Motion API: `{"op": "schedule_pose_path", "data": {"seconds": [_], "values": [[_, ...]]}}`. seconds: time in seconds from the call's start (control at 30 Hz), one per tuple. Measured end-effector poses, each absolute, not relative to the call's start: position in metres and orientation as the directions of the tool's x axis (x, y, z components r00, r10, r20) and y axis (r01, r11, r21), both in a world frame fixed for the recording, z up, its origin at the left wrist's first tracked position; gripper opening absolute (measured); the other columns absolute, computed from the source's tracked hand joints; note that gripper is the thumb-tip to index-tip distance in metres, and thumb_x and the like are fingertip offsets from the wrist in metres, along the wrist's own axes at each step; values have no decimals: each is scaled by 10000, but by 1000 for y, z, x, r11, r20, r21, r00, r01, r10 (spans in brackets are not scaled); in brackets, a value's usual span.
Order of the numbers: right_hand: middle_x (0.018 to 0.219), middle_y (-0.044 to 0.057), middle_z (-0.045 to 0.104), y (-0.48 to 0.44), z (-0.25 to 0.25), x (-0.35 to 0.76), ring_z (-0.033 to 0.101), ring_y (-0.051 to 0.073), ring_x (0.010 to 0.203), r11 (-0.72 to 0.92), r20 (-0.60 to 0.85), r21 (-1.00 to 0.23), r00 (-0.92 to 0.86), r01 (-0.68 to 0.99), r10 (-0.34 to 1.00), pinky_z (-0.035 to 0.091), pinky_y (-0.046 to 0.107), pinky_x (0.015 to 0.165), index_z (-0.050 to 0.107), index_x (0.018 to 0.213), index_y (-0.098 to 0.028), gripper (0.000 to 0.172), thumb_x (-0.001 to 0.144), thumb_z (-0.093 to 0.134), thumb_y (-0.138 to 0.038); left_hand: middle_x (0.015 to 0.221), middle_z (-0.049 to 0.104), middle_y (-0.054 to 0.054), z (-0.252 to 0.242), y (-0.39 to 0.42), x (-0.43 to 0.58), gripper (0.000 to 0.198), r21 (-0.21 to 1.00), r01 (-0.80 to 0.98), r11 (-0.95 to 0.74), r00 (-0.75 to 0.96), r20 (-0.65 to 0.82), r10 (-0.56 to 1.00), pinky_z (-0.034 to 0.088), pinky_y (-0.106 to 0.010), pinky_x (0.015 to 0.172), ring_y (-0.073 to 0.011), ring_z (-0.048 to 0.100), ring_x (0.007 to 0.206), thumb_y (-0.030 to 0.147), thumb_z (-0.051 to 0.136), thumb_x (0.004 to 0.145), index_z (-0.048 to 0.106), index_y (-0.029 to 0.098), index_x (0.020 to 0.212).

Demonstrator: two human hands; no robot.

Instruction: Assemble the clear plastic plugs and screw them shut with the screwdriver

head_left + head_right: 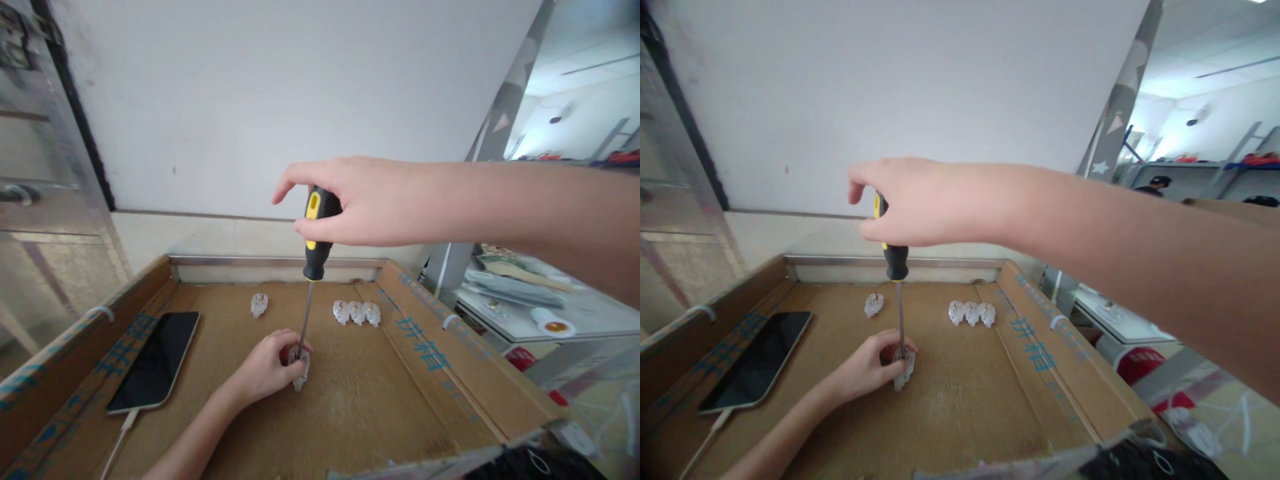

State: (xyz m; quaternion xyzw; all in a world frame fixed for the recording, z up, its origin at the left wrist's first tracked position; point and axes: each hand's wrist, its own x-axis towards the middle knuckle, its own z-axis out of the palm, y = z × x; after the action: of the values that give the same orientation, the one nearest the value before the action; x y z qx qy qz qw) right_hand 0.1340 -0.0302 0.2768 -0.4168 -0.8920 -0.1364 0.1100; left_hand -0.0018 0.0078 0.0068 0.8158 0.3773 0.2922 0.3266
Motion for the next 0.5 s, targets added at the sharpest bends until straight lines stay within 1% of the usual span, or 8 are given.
{"op": "schedule_pose_path", "data": {"seconds": [0.07,0.1,0.17,0.23,0.27,0.33,0.4,0.5], "values": [[852,-60,590,-27,278,135,513,61,621,668,218,36,-658,744,721,329,188,530,535,1147,-298,385,769,601,-261,704,610,2,7,9,-2,249,811,350,-468,536,237,810,413,-201,557,-122,526,601,129,535,672,676,166,874],[855,-57,595,-26,279,134,525,66,633,682,206,-14,-666,731,717,339,186,523,559,1114,-291,347,770,607,-279,698,625,-4,7,9,-2,225,834,316,-453,531,240,813,418,-202,547,-124,539,592,140,537,685,673,156,862],[814,-41,602,-25,278,134,538,73,647,679,242,-87,-646,729,724,351,188,521,618,998,-232,213,816,562,-325,707,653,-20,8,10,-2,173,858,272,-436,512,255,820,440,-208,547,-135,574,601,202,525,738,656,143,836],[766,-43,599,-24,276,134,538,65,645,643,296,-134,-589,754,752,352,186,524,631,930,-194,188,859,492,-298,759,672,-37,11,11,-4,206,863,252,-439,475,285,833,465,-221,584,-149,609,655,282,481,803,631,144,834],[766,-57,595,-24,274,134,537,56,655,626,314,-150,-564,765,764,353,182,536,621,949,-196,191,869,461,-262,785,677,-42,12,12,-4,238,861,246,-444,452,303,839,473,-227,605,-154,619,683,314,453,831,621,147,847],[772,-92,575,-24,268,136,528,38,673,607,337,-191,-529,771,779,353,172,560,561,1052,-225,236,864,419,-207,803,683,-41,13,12,-6,271,845,258,-468,422,337,842,479,-234,623,-157,629,704,357,433,858,613,154,878],[724,-100,523,-24,260,137,509,40,658,604,374,-258,-498,755,782,356,169,560,480,1124,-232,279,860,393,-203,795,689,-31,13,10,-7,252,806,295,-513,419,374,827,481,-245,656,-163,633,719,381,490,841,626,171,870],[609,-86,388,-25,248,136,441,64,552,661,483,-296,-489,689,726,335,190,503,448,1072,-216,233,840,423,-221,824,694,-23,9,7,-7,177,707,380,-597,416,445,793,465,-271,739,-177,629,777,364,571,809,649,208,839]]}}
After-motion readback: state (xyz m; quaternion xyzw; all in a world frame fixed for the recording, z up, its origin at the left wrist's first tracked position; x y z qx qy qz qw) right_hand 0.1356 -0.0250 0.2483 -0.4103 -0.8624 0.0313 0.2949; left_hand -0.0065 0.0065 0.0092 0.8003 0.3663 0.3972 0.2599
